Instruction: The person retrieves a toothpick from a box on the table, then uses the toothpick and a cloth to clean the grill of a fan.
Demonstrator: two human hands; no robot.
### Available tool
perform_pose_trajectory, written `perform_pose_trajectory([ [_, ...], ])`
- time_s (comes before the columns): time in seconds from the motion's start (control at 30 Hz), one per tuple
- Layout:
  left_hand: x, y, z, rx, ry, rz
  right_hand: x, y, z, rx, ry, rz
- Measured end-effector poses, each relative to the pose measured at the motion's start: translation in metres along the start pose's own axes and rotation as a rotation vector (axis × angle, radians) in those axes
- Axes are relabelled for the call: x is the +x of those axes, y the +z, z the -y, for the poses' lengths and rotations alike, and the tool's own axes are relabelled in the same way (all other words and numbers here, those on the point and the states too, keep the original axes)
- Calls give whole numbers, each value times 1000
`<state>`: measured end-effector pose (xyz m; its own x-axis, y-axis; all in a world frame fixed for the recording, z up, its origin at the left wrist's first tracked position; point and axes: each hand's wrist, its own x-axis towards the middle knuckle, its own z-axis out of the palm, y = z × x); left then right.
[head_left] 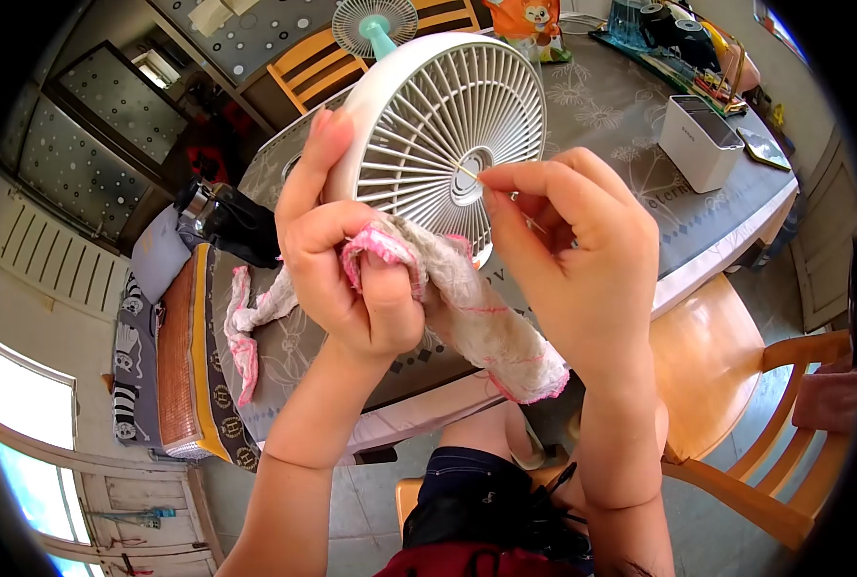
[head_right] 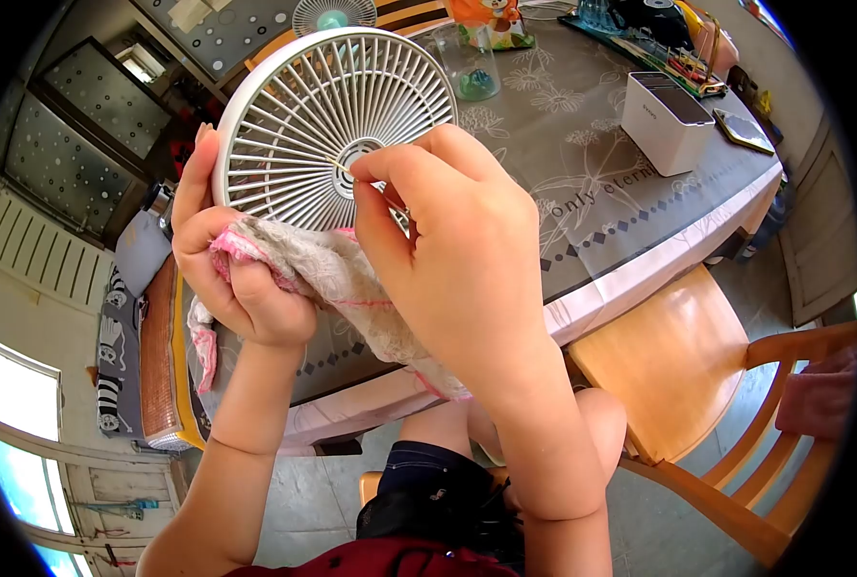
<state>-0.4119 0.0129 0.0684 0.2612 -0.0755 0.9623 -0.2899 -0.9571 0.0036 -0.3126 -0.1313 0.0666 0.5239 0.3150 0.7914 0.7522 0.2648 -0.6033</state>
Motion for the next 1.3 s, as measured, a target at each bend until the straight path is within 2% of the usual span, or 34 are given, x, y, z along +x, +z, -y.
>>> perform_pose_trajectory([
  [0.27, 0, 1, -2, 9, 1, 19, -1, 7, 2, -81, -9, -18],
  [0.33, -2, 7, 1, -159, -33, -157, -1, 9, 2, -129, -20, -19],
  [0.37, -1, 8, 1, -160, -32, -157, -1, 10, 2, -177, -29, -18],
  [0.5, -2, 9, 0, -136, -30, -153, 3, 9, 3, -179, -27, -4],
  [0.57, -1, 6, -4, -139, -33, -159, 4, 10, 5, -52, 20, 9],
  [0.63, 1, -2, -12, 95, 34, 80, 3, 10, 7, -39, 47, -1],
  [0.67, 2, -2, -11, 96, 36, 81, 3, 11, 8, -24, 76, -10],
  [0.87, -2, 3, -5, 61, 12, 35, 2, 13, 7, 34, 102, -20],
  [0.93, -4, 9, -2, -106, -9, -142, 1, 14, 10, 36, 87, -27],
  [1.07, -3, 6, -1, -82, 12, -115, 0, 15, 7, -2, -26, -77],
  [1.3, -2, 8, 4, -90, -13, -151, -1, 12, 9, 58, -16, -89],
])
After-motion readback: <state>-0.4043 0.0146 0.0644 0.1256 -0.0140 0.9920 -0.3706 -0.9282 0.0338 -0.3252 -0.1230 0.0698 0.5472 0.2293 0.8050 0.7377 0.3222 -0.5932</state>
